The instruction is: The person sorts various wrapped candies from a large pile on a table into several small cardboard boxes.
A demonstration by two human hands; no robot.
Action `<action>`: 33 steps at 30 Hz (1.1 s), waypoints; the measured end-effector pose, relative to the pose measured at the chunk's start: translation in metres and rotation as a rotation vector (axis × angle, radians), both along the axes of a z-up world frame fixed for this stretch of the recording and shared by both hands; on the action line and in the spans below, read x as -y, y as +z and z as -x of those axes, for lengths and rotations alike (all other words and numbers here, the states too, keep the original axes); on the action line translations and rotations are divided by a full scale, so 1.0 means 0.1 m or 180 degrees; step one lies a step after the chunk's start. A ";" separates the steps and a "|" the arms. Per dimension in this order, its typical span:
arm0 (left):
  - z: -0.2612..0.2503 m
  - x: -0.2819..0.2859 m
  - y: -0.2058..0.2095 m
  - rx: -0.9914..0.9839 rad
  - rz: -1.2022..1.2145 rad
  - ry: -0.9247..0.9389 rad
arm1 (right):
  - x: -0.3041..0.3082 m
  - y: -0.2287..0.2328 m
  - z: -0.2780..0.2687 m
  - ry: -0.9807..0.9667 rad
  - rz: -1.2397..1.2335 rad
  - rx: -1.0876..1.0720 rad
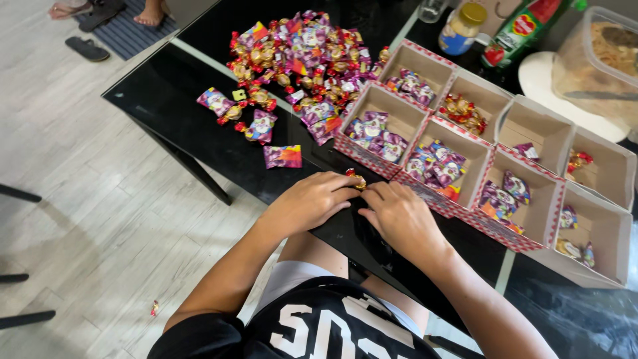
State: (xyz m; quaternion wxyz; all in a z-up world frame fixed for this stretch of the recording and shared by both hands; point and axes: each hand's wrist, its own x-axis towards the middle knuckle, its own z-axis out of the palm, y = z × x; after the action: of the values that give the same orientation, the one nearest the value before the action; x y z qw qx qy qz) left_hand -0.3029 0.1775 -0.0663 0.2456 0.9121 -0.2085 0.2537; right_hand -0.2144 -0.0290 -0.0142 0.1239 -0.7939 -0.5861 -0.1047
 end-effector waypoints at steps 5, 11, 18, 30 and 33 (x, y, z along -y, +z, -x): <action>0.13 -0.25 0.11 0.0255 0.0264 0.0328 | -0.27 0.22 0.08 -0.0246 -0.0044 -0.0177; 0.31 -0.53 0.13 0.0514 0.0748 0.1273 | -1.03 -0.03 -0.11 0.0367 -0.0824 -0.0033; 0.29 -0.59 -0.02 0.0166 0.1137 0.1264 | -1.87 -0.51 -0.63 -0.0652 0.0111 0.1369; 0.30 -0.59 0.03 0.0090 0.1128 0.1256 | -1.59 -0.35 -0.08 -0.0463 0.0416 0.1367; 0.30 -0.60 0.02 0.0194 0.0957 0.1269 | -1.38 -0.08 0.07 -0.0305 0.0119 0.1195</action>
State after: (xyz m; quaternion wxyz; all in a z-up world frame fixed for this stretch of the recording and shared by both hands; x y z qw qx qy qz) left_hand -0.3326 0.2378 -0.0640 0.3172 0.8803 0.0083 0.3527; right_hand -0.2217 0.1095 -0.0222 -0.0075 -0.7895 -0.5623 -0.2459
